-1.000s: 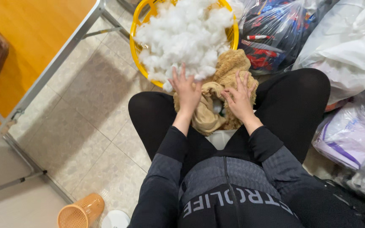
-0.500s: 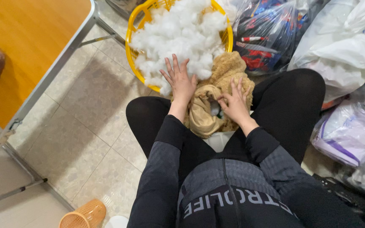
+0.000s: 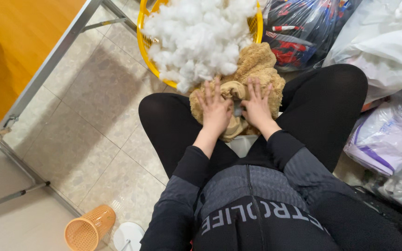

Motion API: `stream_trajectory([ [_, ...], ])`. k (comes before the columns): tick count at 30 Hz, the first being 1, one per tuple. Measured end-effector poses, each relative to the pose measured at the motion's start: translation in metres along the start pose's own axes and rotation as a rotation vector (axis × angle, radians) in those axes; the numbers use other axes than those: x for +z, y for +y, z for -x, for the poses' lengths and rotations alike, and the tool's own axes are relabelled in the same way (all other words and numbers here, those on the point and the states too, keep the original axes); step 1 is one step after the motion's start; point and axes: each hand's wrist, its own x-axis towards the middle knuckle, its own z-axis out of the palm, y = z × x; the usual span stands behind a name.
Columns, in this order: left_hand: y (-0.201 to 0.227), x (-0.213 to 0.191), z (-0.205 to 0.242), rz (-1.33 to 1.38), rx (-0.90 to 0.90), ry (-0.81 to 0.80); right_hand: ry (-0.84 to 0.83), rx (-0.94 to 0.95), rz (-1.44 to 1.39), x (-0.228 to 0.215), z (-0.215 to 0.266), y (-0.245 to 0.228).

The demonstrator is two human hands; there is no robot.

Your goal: The person sits on the floor and repeatedly takes handfuls of white stuffing from a yellow basket, then inserts and compresses the stuffing into a tan plush toy held on their lap. The person continues this process throughout the clip.

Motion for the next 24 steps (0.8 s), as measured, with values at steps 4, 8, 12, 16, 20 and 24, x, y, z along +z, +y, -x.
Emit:
stream_trajectory([
  [4,-0.002,0.028,-0.002,-0.099,0.123,-0.114,0.017,-0.092,0.207,0.021,-0.003,-0.011],
  [8,-0.004,0.039,-0.006,-0.442,0.172,0.082,0.085,-0.123,0.359,0.032,-0.003,-0.013],
  [12,-0.003,0.027,-0.007,-0.585,0.054,-0.259,0.365,-0.116,0.607,0.032,-0.006,-0.007],
  [16,-0.006,0.018,-0.011,-0.506,-0.019,-0.330,-0.002,-0.079,0.476,0.027,-0.009,-0.005],
  [20,-0.010,0.028,-0.014,-0.256,0.058,0.035,-0.094,-0.043,0.462,0.027,-0.014,-0.009],
  [24,-0.012,0.037,-0.016,-0.178,0.079,0.116,0.073,-0.004,0.598,0.035,-0.022,-0.015],
])
